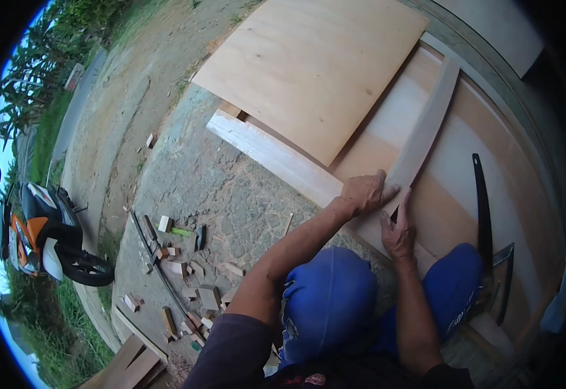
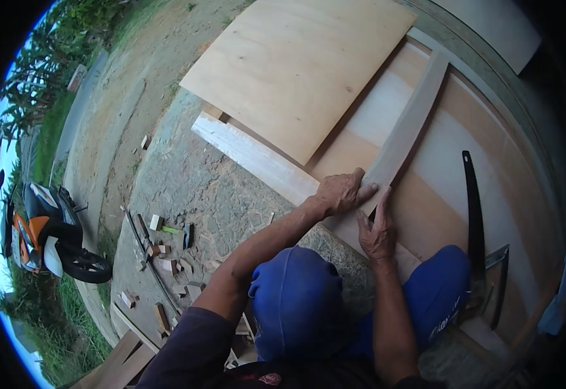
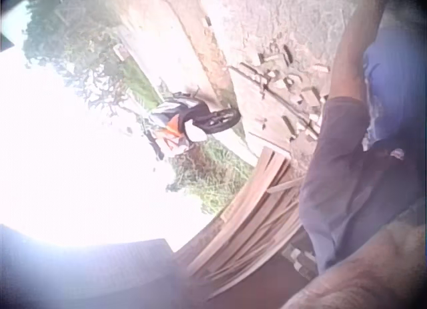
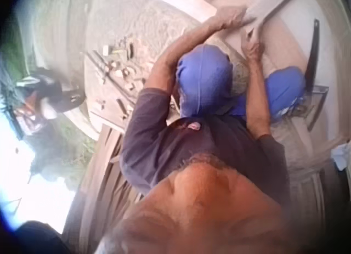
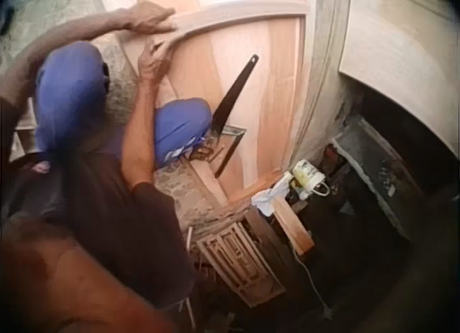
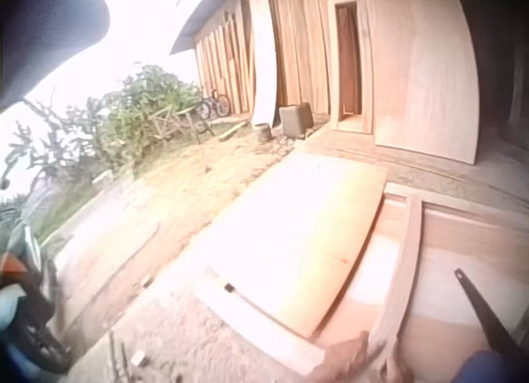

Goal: The person cuts a small wooden block with a hand saw, then positions a wooden strip onto a larger plywood sheet. They use a hammer to tap the strip into place and drive nails to secure it. Finally, they retrieve a large plywood sheet from a stack.

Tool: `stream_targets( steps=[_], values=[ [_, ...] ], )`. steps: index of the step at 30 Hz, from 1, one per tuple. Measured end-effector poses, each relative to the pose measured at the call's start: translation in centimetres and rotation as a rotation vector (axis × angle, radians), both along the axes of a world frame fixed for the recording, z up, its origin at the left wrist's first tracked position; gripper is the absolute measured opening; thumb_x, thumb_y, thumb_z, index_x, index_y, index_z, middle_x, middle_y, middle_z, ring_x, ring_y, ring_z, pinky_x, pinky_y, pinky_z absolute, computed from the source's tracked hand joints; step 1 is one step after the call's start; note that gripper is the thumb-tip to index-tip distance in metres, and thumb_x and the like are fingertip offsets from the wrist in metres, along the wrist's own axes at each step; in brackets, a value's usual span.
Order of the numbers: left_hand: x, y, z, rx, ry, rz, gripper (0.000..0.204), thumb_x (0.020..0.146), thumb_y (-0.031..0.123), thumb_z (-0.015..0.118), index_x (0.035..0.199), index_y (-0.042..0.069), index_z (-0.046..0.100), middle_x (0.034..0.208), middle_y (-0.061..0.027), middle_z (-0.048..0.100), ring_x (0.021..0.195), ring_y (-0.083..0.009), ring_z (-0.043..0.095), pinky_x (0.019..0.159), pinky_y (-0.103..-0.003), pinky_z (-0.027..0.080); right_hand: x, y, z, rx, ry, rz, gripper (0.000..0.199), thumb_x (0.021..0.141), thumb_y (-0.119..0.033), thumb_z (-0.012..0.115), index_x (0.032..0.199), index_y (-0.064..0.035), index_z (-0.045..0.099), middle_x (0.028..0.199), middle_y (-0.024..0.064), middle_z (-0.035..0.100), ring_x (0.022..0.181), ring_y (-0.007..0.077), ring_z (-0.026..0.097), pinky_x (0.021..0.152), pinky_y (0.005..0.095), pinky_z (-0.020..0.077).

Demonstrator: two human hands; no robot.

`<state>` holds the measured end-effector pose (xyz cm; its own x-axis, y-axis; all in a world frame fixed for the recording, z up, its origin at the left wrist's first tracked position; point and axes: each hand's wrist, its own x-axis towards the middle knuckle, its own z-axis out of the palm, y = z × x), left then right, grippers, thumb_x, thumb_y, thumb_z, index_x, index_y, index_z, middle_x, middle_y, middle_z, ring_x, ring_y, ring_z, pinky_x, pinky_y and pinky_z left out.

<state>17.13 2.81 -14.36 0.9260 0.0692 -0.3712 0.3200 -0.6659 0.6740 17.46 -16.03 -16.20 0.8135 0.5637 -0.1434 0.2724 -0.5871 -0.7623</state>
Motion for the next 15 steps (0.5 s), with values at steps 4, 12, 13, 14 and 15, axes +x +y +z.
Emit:
stream_targets(
  steps=[4, 12, 13, 14, 15],
  values=[
    [-3.3, -0.8, -2.7, 0.089, -0.422, 0.284, 0.055, 0.1, 0.046, 0.056, 0.127, -0.001, 0.051, 0.099, -0.0221, 0.068, 0.097, -0.0414, 0.065, 0.087, -0.048, 0.05, -1.5, 0.9, -0.7, 0.113, -0.012, -0.04, 0.083, 0.1, -0.033, 0.059, 0.159, 0.0028, 0.014, 0.157, 0.0337, 0.033, 0.144, 0.0446, 0.039, 0.113, 0.0432, 0.0382],
    [-32.0, 15.2, -7.3, 0.742, -0.367, 1.508, 0.033, 0.093, 0.025, 0.067, 0.116, 0.001, 0.065, 0.106, -0.0164, 0.065, 0.101, -0.0326, 0.061, 0.091, -0.043, 0.047, -0.7, 0.2, -1.4, 0.089, -0.206, 0.01, 0.083, 0.098, -0.028, 0.06, 0.159, 0.0053, 0.013, 0.158, 0.0346, 0.03, 0.146, 0.0436, 0.036, 0.117, 0.0419, 0.0335],
    [-36.6, 18.0, -9.6, 0.9, -0.235, 1.673, 0.052, 0.09, 0.04, 0.069, 0.124, 0.0, 0.06, 0.116, -0.0197, 0.063, 0.106, -0.0366, 0.06, 0.097, -0.045, 0.045, -0.5, -0.1, -1.6, 0.101, -0.2, -0.009, 0.084, 0.098, -0.027, 0.06, 0.159, 0.0045, 0.013, 0.157, 0.0345, 0.031, 0.145, 0.0437, 0.037, 0.116, 0.0421, 0.0349],
    [-37.9, 19.2, -9.2, 0.787, 0.004, 1.844, 0.066, 0.088, 0.05, 0.069, 0.129, -0.001, 0.056, 0.125, -0.0233, 0.061, 0.114, -0.0407, 0.058, 0.101, -0.049, 0.043, -0.6, -0.1, -0.6, 0.111, -0.115, -0.021, 0.084, 0.098, -0.027, 0.06, 0.159, 0.0032, 0.012, 0.156, 0.0346, 0.033, 0.143, 0.0442, 0.04, 0.114, 0.0424, 0.0372],
    [-40.2, 21.0, -9.8, 0.635, 0.111, 1.941, 0.075, 0.086, 0.056, 0.071, 0.132, -0.001, 0.054, 0.13, -0.0233, 0.059, 0.122, -0.0432, 0.056, 0.104, -0.05, 0.042, -0.6, 0.3, 0.1, 0.125, -0.03, -0.044, 0.084, 0.098, -0.027, 0.06, 0.16, 0.0018, 0.011, 0.155, 0.0347, 0.035, 0.141, 0.0447, 0.043, 0.113, 0.0427, 0.0396]
  ],
)
